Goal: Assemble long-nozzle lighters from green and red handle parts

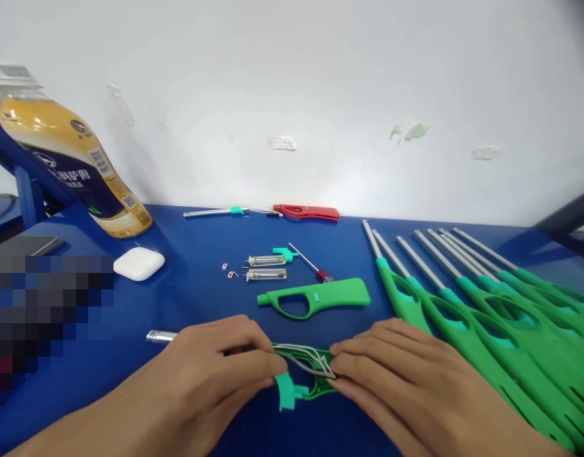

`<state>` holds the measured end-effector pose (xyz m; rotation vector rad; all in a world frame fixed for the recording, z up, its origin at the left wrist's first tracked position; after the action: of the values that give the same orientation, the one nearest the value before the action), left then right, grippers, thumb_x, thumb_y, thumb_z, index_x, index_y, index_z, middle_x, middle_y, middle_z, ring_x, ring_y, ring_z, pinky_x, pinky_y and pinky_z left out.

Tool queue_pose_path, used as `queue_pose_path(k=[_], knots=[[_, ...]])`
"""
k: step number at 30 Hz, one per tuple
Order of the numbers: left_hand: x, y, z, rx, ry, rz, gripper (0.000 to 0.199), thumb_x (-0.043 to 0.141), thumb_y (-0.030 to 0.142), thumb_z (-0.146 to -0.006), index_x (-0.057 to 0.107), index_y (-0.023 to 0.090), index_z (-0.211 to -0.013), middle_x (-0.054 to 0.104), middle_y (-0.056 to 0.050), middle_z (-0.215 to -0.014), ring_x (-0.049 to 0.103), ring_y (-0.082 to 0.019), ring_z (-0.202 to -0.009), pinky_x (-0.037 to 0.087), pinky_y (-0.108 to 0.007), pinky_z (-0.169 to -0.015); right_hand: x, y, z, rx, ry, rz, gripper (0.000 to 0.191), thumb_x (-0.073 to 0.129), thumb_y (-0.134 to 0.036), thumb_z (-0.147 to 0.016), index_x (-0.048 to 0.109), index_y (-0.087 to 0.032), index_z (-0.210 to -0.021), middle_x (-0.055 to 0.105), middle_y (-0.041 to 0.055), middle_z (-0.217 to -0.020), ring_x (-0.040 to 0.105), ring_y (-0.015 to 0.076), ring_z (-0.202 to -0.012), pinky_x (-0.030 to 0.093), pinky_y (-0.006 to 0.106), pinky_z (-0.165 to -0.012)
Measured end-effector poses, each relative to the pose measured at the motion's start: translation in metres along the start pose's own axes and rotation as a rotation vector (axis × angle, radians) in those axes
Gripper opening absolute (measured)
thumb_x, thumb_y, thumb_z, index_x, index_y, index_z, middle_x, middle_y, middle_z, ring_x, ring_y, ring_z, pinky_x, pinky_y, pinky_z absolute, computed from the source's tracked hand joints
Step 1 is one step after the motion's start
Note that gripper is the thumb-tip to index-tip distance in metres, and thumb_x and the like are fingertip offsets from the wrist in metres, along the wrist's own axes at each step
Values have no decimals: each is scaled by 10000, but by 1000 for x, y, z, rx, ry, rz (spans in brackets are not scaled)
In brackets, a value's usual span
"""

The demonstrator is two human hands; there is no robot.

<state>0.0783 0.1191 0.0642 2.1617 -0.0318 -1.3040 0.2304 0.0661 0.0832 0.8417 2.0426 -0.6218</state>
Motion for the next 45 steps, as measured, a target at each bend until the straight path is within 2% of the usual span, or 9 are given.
queue_pose_path(k=[6, 11, 16, 21, 28, 34, 38, 41, 45], knots=[[-4, -1, -1, -46, 39, 22, 302, 489, 63, -1094, 686, 292, -1098, 699, 56, -1021, 693, -42, -808, 507, -111, -740, 1, 1, 3, 12, -10, 5, 472, 342, -244, -1201, 688, -236, -880, 770, -65, -805, 768, 107, -776, 535, 284, -861], [-2, -1, -1, -77, 25, 4, 257, 504, 84, -1103, 660, 281, -1050, 678, 59, -1002, 674, -52, -824, 497, -133, -744, 1, -3, 2, -9, -6, 24, 488, 307, -246, -1206, 683, -238, -895, 766, -66, -823, 766, 108, -788, 528, 294, -865], [4, -3, 2, -95, -38, 17, 273, 505, 96, -1112, 667, 314, -1139, 688, 68, -1045, 672, -58, -881, 496, -144, -794, 1, -4, 2, -15, 1, 26, 510, 278, -256, -1212, 667, -244, -880, 757, -76, -805, 760, 102, -766, 529, 279, -871], [2, -1, 0, -37, -10, -24, 336, 459, -1, -1042, 670, 261, -1045, 672, 43, -977, 653, -65, -778, 478, -149, -693, 6, 0, 1, 15, -21, 19, 475, 304, -263, -1209, 656, -238, -892, 752, -70, -778, 759, 104, -759, 541, 266, -870], [5, -1, 3, -42, 25, -40, 360, 437, 27, -1069, 674, 280, -1165, 683, 22, -999, 674, -94, -782, 517, -176, -692, 5, -4, 6, -4, -34, 6, 440, 332, -264, -1205, 656, -240, -909, 758, -73, -803, 767, 103, -795, 537, 251, -930], [4, -2, 1, -69, 85, -129, 150, 615, 292, -1088, 759, 253, -1106, 718, -33, -971, 706, -160, -824, 592, -224, -726, 7, -1, 8, 23, -44, 2, 427, 320, -273, -1209, 639, -241, -926, 753, -74, -808, 769, 95, -820, 538, 243, -924], [6, -2, -4, -68, 102, -142, 188, 640, 382, -1085, 773, 249, -1090, 715, -40, -948, 705, -169, -830, 605, -231, -731, 6, -2, 7, 23, -46, -1, 428, 305, -258, -1210, 654, -244, -963, 779, -78, -867, 775, 91, -840, 539, 253, -909], [6, -3, -3, -66, 108, -126, 175, 631, 358, -1092, 763, 243, -1083, 714, -36, -935, 705, -164, -815, 599, -227, -724, 6, -1, 8, 50, -36, -6, 446, 282, -280, -1215, 657, -253, -975, 791, -78, -904, 778, 88, -851, 541, 261, -893], [5, -2, 0, -52, 99, -60, 170, 546, 197, -1116, 704, 243, -1073, 705, -4, -933, 690, -128, -778, 568, -202, -723, 10, -1, 11, 64, -39, -39, 415, 302, -296, -1214, 677, -257, -1040, 809, -72, -987, 778, 84, -897, 546, 248, -898]])
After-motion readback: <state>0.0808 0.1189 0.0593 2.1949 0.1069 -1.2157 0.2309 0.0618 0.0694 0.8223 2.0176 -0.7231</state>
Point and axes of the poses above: each hand's wrist, its own z-axis away from the middle knuckle, its own x-axis out of the palm, y = z × x, the point moved 9 cm from there along -z, towards the middle knuckle
